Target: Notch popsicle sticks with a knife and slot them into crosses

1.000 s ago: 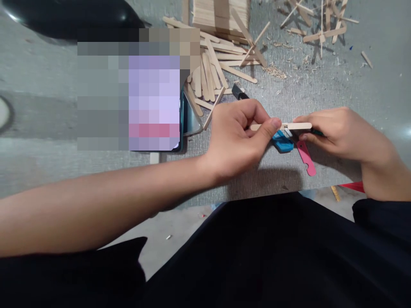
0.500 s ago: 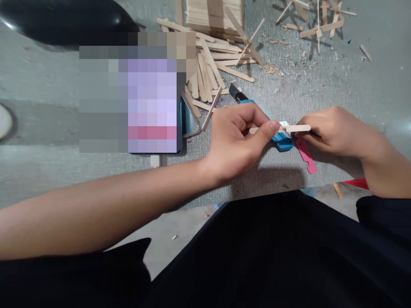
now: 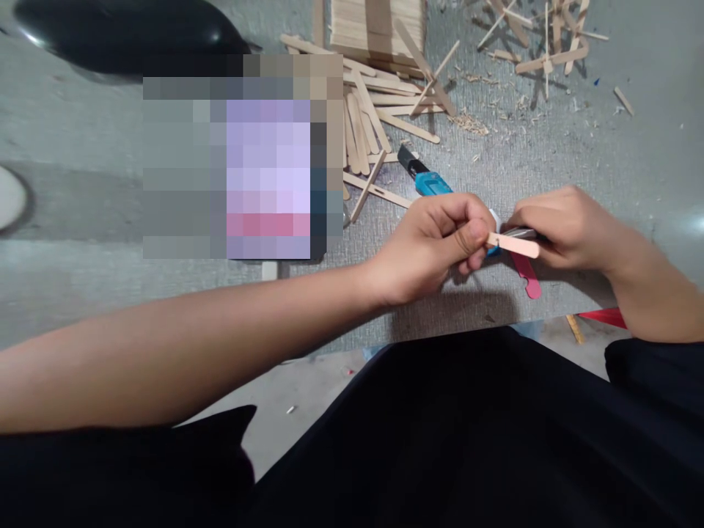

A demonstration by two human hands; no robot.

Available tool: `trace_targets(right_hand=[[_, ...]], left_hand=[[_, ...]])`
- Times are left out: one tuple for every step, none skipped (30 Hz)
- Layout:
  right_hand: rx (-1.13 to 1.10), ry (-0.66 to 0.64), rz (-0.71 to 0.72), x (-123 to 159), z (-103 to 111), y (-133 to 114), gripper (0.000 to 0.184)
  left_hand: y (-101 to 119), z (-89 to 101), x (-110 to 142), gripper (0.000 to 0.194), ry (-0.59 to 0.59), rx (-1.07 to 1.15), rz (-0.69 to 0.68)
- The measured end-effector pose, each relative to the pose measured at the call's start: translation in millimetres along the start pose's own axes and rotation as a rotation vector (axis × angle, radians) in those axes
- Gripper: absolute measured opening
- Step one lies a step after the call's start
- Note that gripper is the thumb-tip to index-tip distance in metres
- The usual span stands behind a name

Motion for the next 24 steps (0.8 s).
trace_targets(right_hand=[[0.003,0.005,0.022,0,-1,-2,0.029],[0.005,0.012,0.04,-1,-2,-4,0.029],[0.005,0.025,0.062,-2,-2,-6,0.029],[0.008,0.041,0.083,-2,-2,-7,0.028],[0.014,0.063,0.101,-2,-1,-8,0.027],[0.024,0.089,0.117,-3,-1,-9,0.027],[0.038,0.115,0.126,-3,0,-8,0.029],[0.055,0.133,0.113,-3,1,-6,0.031],[0.07,0.141,0.083,-3,1,-3,0.033],[0.087,0.143,0.035,-3,2,1,0.035],[0.107,0.139,-0.023,-3,2,6,0.037],[0.129,0.128,-0.086,-3,1,12,0.038],[0.151,0.125,-0.147,-2,1,17,0.039],[0.172,0.144,-0.189,-1,4,21,0.041],[0.193,0.184,-0.221,0,7,26,0.043],[0.215,0.236,-0.254,3,13,31,0.045],[0.235,0.3,-0.276,5,19,37,0.047],[0.255,0.358,-0.305,8,25,44,0.048],[0.271,0.401,-0.336,11,30,52,0.049],[0.269,0.434,-0.352,14,35,58,0.049],[0.252,0.463,-0.371,16,38,64,0.049],[0.219,0.494,-0.382,18,41,69,0.05],[0.173,0.54,-0.389,20,45,71,0.051],[0.119,0.593,-0.393,22,48,72,0.052]], left_hand=[[0,-3.1,1,0.061,-0.028,0.018,0.022],[0,-6.4,1,0.061,-0.058,0.036,0.042],[0,-9.4,2,0.061,-0.084,0.052,0.062],[0,-11.9,3,0.06,-0.104,0.066,0.083],[0,-14.2,5,0.059,-0.121,0.077,0.102],[0,-16.1,6,0.059,-0.133,0.086,0.117],[0,-17.2,7,0.058,-0.134,0.094,0.126],[0,-17.6,8,0.057,-0.128,0.099,0.128],[1,-17.4,9,0.057,-0.114,0.098,0.125],[2,-16.7,9,0.056,-0.097,0.092,0.119],[3,-15.8,10,0.056,-0.077,0.082,0.11],[4,-14.7,11,0.055,-0.056,0.069,0.102],[6,-13.6,11,0.055,-0.035,0.054,0.095],[7,-12.5,12,0.055,-0.015,0.04,0.087],[9,-11.1,13,0.055,0.01,0.029,0.077],[11,-9.7,13,0.056,0.035,0.016,0.067],[13,-8.5,14,0.056,0.06,0.0,0.057],[14,-7.6,15,0.057,0.081,-0.016,0.045],[15,-6.5,16,0.058,0.105,-0.033,0.032],[15,-5.1,16,0.058,0.129,-0.052,0.02],[15,-3.4,17,0.059,0.153,-0.07,0.009],[14,-1.4,17,0.058,0.178,-0.088,-0.002],[13,1.0,17,0.058,0.202,-0.105,-0.011],[12,3.4,17,0.057,0.222,-0.123,-0.017]])
Point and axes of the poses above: each hand's wrist, its own x-axis away from the middle knuckle, its own z-axis out of the back of the hand, y = z × x, the point moved 9 cm from there along -x, towards the middle knuckle, and after that the axes turned 13 degrees about -x, right-handed, at the moved point
